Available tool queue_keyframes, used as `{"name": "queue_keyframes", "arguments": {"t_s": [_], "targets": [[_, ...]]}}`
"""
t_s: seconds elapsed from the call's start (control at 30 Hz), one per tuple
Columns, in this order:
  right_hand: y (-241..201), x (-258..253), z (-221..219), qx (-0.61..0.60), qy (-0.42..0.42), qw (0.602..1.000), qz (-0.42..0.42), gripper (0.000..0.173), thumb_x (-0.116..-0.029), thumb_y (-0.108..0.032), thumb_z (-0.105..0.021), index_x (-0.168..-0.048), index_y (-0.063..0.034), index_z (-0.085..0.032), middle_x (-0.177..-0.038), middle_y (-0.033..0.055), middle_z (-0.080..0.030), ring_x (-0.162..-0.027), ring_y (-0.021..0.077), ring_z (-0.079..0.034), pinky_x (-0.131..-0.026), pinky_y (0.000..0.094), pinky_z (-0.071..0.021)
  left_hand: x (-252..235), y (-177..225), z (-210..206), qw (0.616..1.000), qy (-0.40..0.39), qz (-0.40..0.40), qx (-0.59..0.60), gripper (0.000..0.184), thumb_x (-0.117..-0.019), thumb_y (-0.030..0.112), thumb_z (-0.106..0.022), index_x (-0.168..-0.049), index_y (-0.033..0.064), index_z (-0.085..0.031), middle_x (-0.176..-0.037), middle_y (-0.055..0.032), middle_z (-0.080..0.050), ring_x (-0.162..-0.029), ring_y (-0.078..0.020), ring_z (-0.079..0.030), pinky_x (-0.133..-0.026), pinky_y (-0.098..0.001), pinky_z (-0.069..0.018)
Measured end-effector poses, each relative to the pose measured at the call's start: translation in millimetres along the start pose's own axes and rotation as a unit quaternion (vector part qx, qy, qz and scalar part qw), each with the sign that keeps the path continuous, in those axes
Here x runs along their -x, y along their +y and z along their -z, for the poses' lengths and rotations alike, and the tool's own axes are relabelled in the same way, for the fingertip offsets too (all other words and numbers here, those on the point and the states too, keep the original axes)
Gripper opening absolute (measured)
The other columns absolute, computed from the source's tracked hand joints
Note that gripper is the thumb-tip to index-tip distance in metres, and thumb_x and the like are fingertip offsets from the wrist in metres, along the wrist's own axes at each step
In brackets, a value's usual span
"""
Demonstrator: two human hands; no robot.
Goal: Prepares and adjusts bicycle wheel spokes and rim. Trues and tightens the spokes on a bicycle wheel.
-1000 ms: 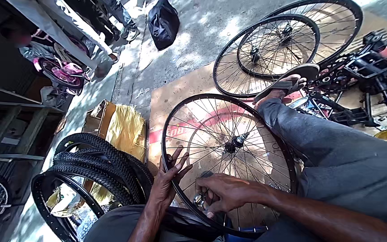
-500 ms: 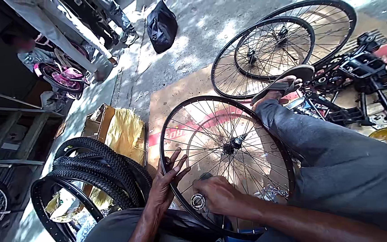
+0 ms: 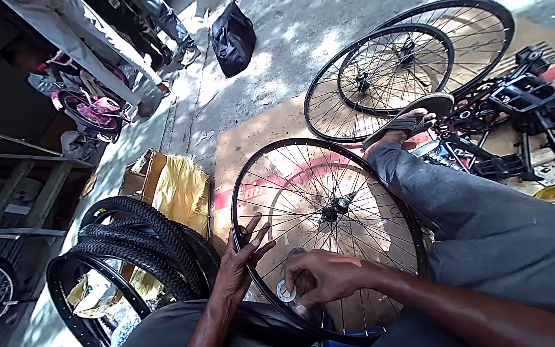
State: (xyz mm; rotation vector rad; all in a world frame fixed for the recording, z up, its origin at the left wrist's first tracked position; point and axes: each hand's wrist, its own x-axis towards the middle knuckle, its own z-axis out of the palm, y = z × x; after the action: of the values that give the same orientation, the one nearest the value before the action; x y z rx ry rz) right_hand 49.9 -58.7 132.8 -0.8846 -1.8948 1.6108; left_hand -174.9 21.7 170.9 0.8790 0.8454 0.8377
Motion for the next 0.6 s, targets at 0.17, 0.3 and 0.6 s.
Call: {"name": "queue_keyframes", "arguments": {"t_s": [0.17, 0.3, 0.6], "targets": [[-7.6, -12.7, -28.1, 0.184, 0.074, 0.977, -0.076, 0.027, -0.0893, -0.015, -0.068, -0.116, -0.0112, -0.066, -0.093, 0.0138, -0.071, -0.091, 0.0353, -0.069, -0.081, 0.0605, -0.0515, -0.5, -1.1, -2.7, 1.000, 0.004, -0.001, -0.013, 0.038, -0.0969, -0.006, -0.054, -0.130, 0.0092, -0.044, -0.160, -0.0184, -0.039, -0.137, -0.0447, -0.049, -0.107, -0.0596, -0.0464], [0.7, -1.1, 1.5, 0.014, -0.025, 1.000, 0.012, 0.039, -0.0924, -0.030, -0.078, -0.122, -0.0071, -0.065, -0.110, 0.0097, -0.068, -0.094, 0.0198, -0.068, -0.088, 0.0422, -0.0566, 0.1, 0.2, -0.8, 1.000, 0.002, -0.002, -0.017, 0.037, -0.0966, -0.005, -0.057, -0.129, 0.0089, -0.045, -0.161, -0.0181, -0.038, -0.137, -0.0446, -0.050, -0.107, -0.0592, -0.0472], [-0.5, -2.0, -8.9, 0.122, -0.022, 0.992, 0.014, 0.042, -0.0952, -0.034, -0.072, -0.127, -0.0095, -0.061, -0.102, 0.0122, -0.070, -0.089, 0.0291, -0.068, -0.084, 0.0540, -0.0534, -7.1, 2.8, 2.5, 1.000, 0.016, 0.005, -0.026, 0.049, -0.1022, 0.012, -0.056, -0.147, 0.0146, -0.039, -0.154, -0.0206, -0.047, -0.132, -0.0438, -0.055, -0.105, -0.0576, -0.0492]]}}
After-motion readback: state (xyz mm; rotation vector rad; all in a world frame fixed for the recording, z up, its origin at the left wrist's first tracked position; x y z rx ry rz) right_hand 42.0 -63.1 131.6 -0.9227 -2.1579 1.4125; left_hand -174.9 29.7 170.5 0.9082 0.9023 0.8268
